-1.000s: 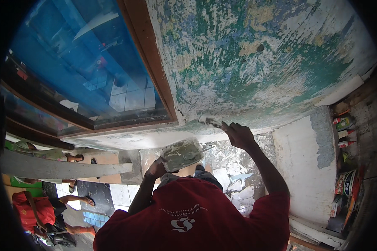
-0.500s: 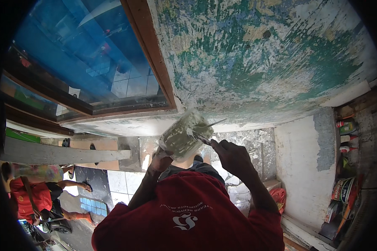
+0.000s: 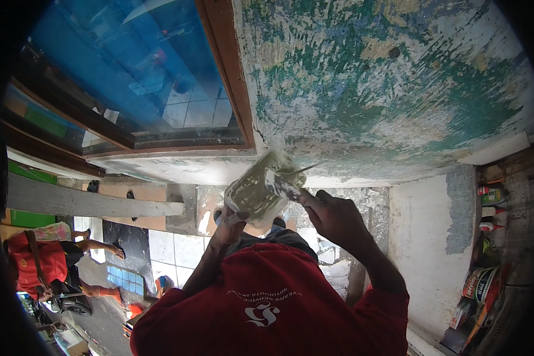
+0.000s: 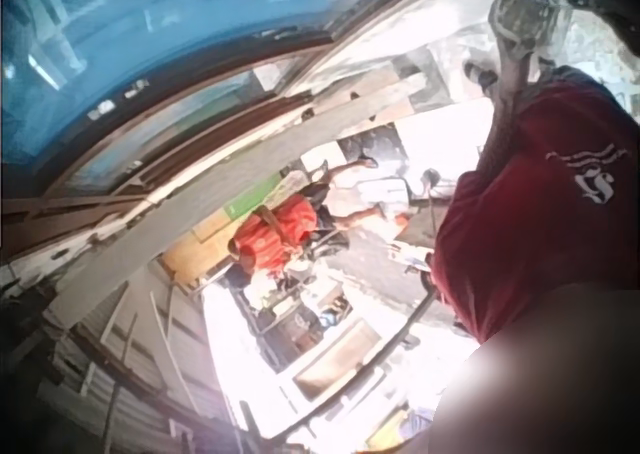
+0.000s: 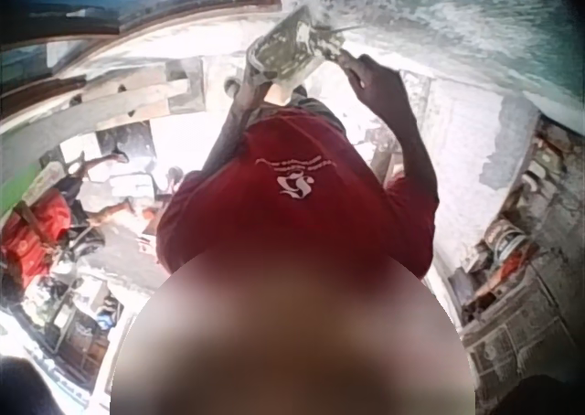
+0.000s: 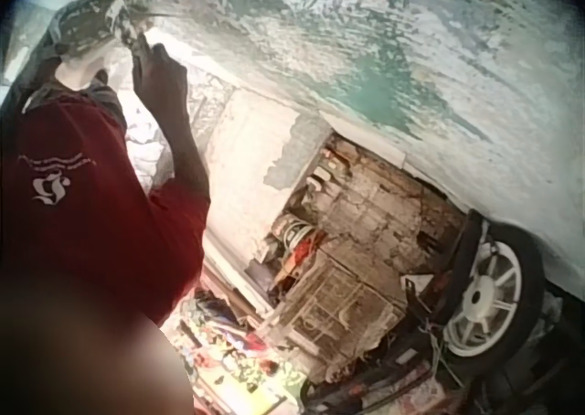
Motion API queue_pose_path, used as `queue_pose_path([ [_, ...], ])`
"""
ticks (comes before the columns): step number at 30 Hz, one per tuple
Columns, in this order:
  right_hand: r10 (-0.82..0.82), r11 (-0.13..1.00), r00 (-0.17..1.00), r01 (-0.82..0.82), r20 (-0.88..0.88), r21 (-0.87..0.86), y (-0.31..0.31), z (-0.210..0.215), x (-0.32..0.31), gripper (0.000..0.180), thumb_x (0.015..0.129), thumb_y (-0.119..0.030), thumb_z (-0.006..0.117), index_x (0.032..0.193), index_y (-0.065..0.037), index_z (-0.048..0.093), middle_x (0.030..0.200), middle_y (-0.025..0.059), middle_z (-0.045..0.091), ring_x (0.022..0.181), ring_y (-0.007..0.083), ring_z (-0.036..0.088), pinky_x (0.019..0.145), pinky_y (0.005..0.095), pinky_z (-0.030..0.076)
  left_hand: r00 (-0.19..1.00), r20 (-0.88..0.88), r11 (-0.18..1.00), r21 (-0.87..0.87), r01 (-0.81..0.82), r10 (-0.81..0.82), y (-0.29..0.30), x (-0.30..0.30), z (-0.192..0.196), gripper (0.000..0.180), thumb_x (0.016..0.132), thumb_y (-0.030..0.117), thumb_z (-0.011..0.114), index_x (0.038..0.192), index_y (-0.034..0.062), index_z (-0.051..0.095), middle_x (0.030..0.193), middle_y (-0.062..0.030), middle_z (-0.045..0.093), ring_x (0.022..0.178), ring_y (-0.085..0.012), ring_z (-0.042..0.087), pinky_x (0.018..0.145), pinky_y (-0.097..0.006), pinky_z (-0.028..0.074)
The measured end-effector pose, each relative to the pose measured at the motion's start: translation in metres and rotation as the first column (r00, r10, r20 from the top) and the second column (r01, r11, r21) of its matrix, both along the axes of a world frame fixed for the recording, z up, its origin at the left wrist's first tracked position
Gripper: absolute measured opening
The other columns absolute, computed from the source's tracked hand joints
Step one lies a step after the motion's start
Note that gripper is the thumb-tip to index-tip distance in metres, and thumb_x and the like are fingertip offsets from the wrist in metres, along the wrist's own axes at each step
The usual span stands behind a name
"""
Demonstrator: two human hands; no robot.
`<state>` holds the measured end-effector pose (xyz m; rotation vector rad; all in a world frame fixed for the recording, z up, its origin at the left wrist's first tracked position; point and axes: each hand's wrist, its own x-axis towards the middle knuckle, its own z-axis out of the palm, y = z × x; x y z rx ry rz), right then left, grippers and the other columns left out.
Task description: The person applies plaster mix to a cracked wall using a putty knife.
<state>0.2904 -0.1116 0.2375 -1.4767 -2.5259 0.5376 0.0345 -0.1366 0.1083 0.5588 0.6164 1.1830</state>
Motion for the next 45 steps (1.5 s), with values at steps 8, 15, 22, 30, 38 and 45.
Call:
queue_pose_path([
  [8,0.111,0.989,0.988,-0.12,0.112,0.084,0.009,0.014,-0.002,0.032,0.087,-0.02,0.057,0.117,-0.006,0.059,0.07,0.0092,0.057,0.052,0.0226,0.059,0.047,0.0351,0.048,0.998,-0.055,1.0,0.016,0.009,-0.009,0.003,-0.007,0.003,0.086,0.071,0.004,0.066,0.142,0.0131,0.018,0.14,-0.0105,0.032,0.132,-0.0256,0.032,0.108,-0.041,0.03],
  [15,0.157,0.98,0.972,-0.175,0.173,0.097,0.013,0.013,-0.007,0.038,0.081,-0.014,0.057,0.117,-0.002,0.057,0.071,0.0107,0.057,0.052,0.0226,0.06,0.046,0.036,0.049,0.998,-0.069,1.0,0.012,0.015,-0.014,0.008,-0.007,0.016,0.086,0.071,0.006,0.066,0.142,0.0134,0.018,0.14,-0.0107,0.032,0.132,-0.0255,0.031,0.108,-0.042,0.03],
  [22,0.228,0.967,0.957,-0.244,0.179,0.073,0.014,0.007,-0.009,0.039,0.081,-0.013,0.055,0.117,0.002,0.055,0.066,0.0118,0.055,0.046,0.0239,0.057,0.044,0.0372,0.048,0.994,-0.105,0.999,0.006,0.031,-0.03,0.008,-0.012,0.017,0.088,0.069,0.009,0.067,0.142,0.0132,0.018,0.139,-0.0104,0.032,0.132,-0.0252,0.031,0.108,-0.041,0.03],
  [30,0.222,0.975,0.965,-0.223,0.139,-0.012,0.011,-0.005,-0.012,0.04,0.082,-0.013,0.054,0.118,0.003,0.053,0.068,0.0121,0.056,0.046,0.0256,0.057,0.045,0.0385,0.049,0.989,-0.149,0.999,0.04,0.016,-0.01,0.007,-0.012,0.016,0.087,0.066,0.004,0.059,0.142,0.0122,0.018,0.137,-0.01,0.032,0.132,-0.025,0.031,0.108,-0.041,0.029],
  [38,0.191,0.979,0.976,-0.182,0.105,-0.09,0.001,-0.014,-0.019,0.039,0.087,-0.018,0.051,0.122,0.001,0.051,0.071,0.0147,0.058,0.05,0.028,0.06,0.047,0.0391,0.05,0.985,-0.167,0.999,-0.004,0.048,-0.048,0.003,-0.01,0.016,0.089,0.066,0.011,0.061,0.142,0.0104,0.016,0.138,-0.0122,0.031,0.131,-0.0265,0.032,0.107,-0.042,0.03],
  [45,0.043,0.969,0.999,-0.049,-0.028,-0.242,-0.005,-0.019,-0.019,0.034,0.094,-0.023,0.044,0.12,-0.003,0.052,0.079,0.0182,0.062,0.066,0.0333,0.063,0.06,0.0444,0.052,0.989,-0.141,0.999,-0.005,0.044,-0.044,0.005,-0.001,0.017,0.09,0.068,0.019,0.064,0.143,0.0105,0.014,0.139,-0.0128,0.03,0.131,-0.0271,0.032,0.106,-0.042,0.032],
])
